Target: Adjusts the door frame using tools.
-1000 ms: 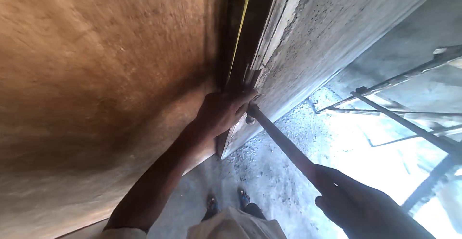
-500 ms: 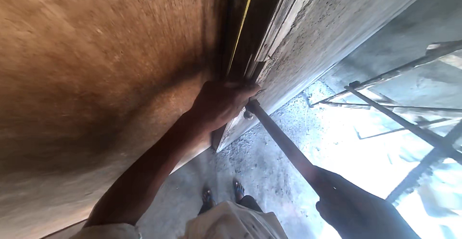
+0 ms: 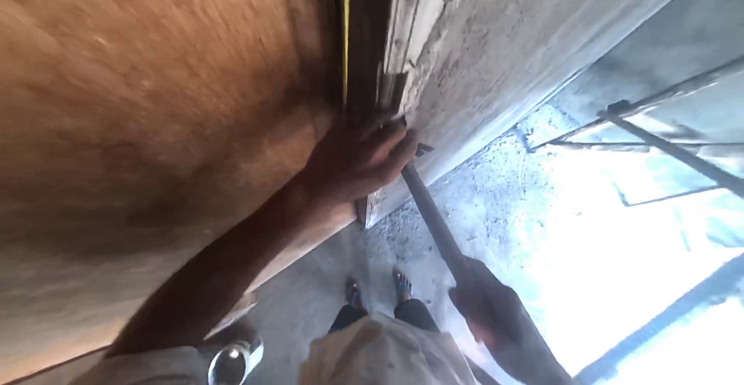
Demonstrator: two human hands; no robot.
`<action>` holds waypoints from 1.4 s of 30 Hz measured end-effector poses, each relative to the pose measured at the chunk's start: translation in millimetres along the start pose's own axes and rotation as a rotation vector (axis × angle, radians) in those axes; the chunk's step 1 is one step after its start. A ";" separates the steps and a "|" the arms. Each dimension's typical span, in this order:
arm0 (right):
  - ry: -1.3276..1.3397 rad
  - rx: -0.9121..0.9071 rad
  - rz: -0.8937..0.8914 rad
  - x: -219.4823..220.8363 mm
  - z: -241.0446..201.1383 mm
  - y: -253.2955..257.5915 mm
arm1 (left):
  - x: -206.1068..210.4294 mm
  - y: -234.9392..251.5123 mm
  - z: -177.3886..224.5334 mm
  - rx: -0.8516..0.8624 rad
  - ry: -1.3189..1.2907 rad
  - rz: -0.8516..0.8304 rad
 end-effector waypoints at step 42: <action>-0.060 0.626 -0.355 142.9 170.2 89.9 | 261.2 -222.9 112.5 -2.068 -1.386 -0.216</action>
Point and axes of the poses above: each hand's wrist, its own y-axis towards the middle knuckle, its own x-axis out of the palm, z = x × y, the point moved 3 cm from there along y, towards the middle knuckle, and after that the axes turned 2 degrees about -z, right-handed, at the moved point
